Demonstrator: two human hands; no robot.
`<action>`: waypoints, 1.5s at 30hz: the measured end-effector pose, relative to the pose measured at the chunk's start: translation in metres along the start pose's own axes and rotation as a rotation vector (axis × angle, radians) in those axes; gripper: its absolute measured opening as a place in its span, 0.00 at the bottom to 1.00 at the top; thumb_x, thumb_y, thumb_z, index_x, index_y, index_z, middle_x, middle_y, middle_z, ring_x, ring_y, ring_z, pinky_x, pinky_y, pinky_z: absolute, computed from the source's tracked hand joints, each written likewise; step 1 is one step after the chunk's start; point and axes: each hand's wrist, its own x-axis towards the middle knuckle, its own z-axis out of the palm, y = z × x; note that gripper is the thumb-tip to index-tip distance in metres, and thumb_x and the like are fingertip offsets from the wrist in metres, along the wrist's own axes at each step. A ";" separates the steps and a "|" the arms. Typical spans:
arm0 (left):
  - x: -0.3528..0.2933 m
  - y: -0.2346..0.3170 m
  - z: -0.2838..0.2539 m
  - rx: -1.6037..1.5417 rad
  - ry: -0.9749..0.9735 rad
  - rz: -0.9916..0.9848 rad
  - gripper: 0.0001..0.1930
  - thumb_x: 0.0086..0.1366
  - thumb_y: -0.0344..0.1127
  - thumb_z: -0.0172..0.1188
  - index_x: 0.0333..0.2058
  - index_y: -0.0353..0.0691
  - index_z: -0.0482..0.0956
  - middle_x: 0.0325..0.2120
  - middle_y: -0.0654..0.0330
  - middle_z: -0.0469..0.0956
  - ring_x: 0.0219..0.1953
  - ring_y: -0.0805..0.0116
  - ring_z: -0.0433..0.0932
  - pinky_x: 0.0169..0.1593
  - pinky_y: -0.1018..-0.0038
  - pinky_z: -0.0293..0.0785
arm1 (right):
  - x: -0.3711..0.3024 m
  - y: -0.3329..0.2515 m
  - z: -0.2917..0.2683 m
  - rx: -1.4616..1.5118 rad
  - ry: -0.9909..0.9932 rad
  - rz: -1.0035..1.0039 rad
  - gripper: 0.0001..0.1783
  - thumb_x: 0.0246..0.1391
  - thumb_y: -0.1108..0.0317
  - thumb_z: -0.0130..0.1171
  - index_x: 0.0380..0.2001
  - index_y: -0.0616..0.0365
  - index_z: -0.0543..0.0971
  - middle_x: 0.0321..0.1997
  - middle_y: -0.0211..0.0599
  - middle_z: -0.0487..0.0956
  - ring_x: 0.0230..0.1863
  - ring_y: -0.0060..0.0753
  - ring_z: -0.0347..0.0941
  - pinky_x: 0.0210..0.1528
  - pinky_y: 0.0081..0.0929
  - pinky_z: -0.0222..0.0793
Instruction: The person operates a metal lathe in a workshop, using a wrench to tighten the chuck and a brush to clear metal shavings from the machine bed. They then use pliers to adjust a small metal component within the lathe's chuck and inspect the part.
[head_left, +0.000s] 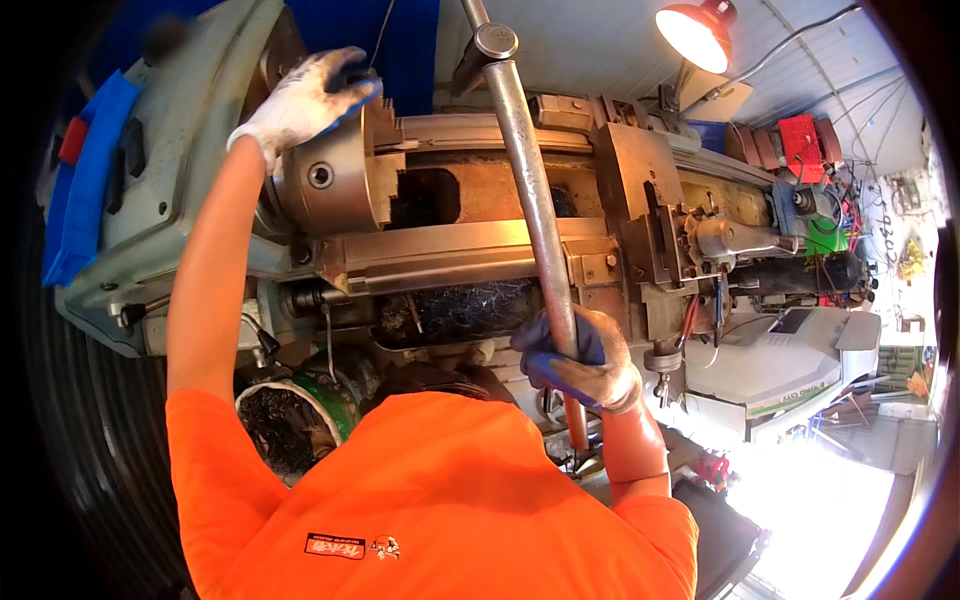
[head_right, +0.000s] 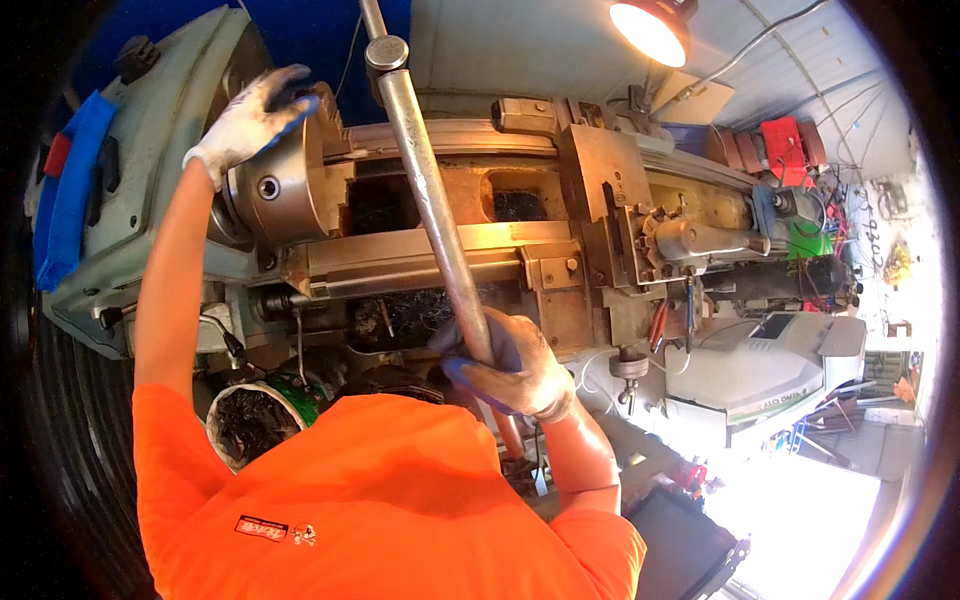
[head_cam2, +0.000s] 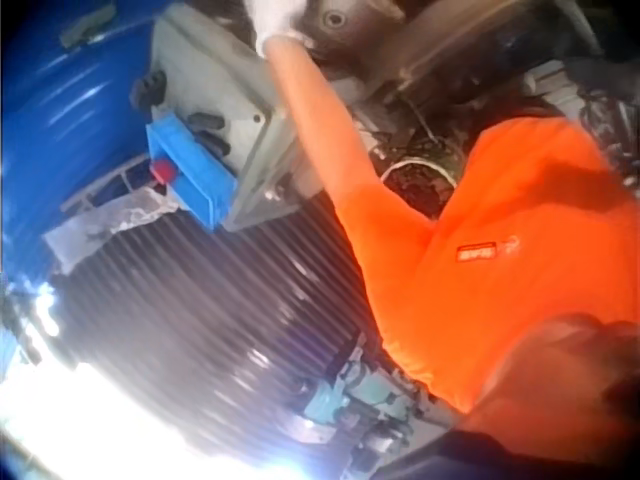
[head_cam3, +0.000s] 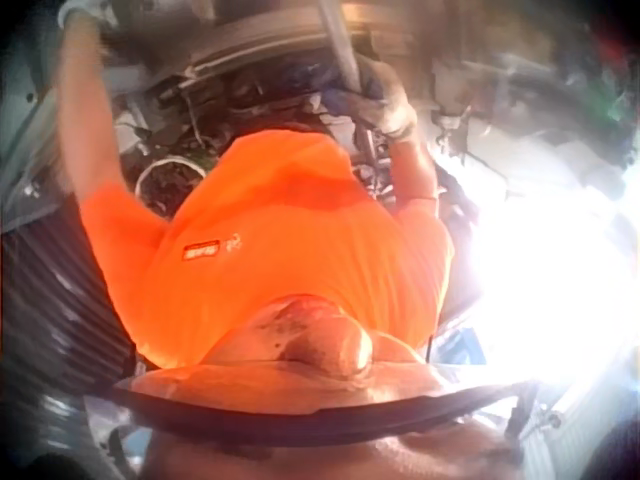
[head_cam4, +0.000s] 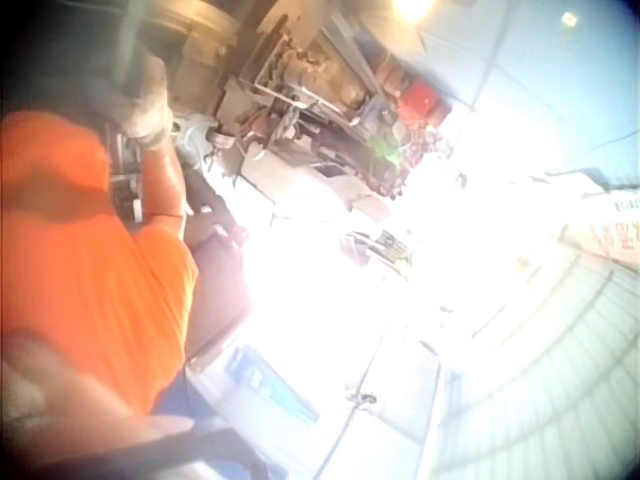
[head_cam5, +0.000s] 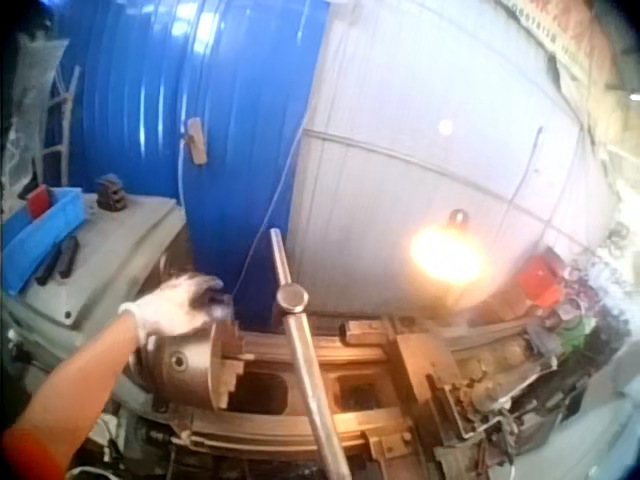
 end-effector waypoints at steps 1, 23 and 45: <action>0.009 0.001 0.008 0.039 -0.082 0.010 0.29 0.67 0.56 0.57 0.62 0.49 0.70 0.63 0.53 0.68 0.67 0.53 0.63 0.68 0.62 0.60 | -0.001 -0.001 0.001 0.011 0.005 0.005 0.14 0.51 0.76 0.58 0.42 0.68 0.77 0.25 0.33 0.78 0.23 0.21 0.72 0.29 0.22 0.70; 0.031 0.047 0.047 0.528 -0.072 -0.052 0.18 0.64 0.49 0.51 0.43 0.47 0.83 0.46 0.53 0.80 0.53 0.58 0.76 0.61 0.64 0.66 | -0.037 -0.001 0.018 -0.022 0.294 -0.065 0.11 0.41 0.78 0.58 0.31 0.70 0.80 0.19 0.36 0.78 0.20 0.22 0.73 0.23 0.22 0.68; -0.315 -0.040 0.077 -0.618 1.028 -0.796 0.08 0.64 0.31 0.61 0.41 0.38 0.78 0.37 0.57 0.80 0.41 0.66 0.78 0.47 0.68 0.75 | 0.045 0.001 0.015 -0.028 -0.006 -0.253 0.18 0.35 0.71 0.59 0.31 0.75 0.76 0.18 0.45 0.76 0.13 0.31 0.70 0.16 0.23 0.65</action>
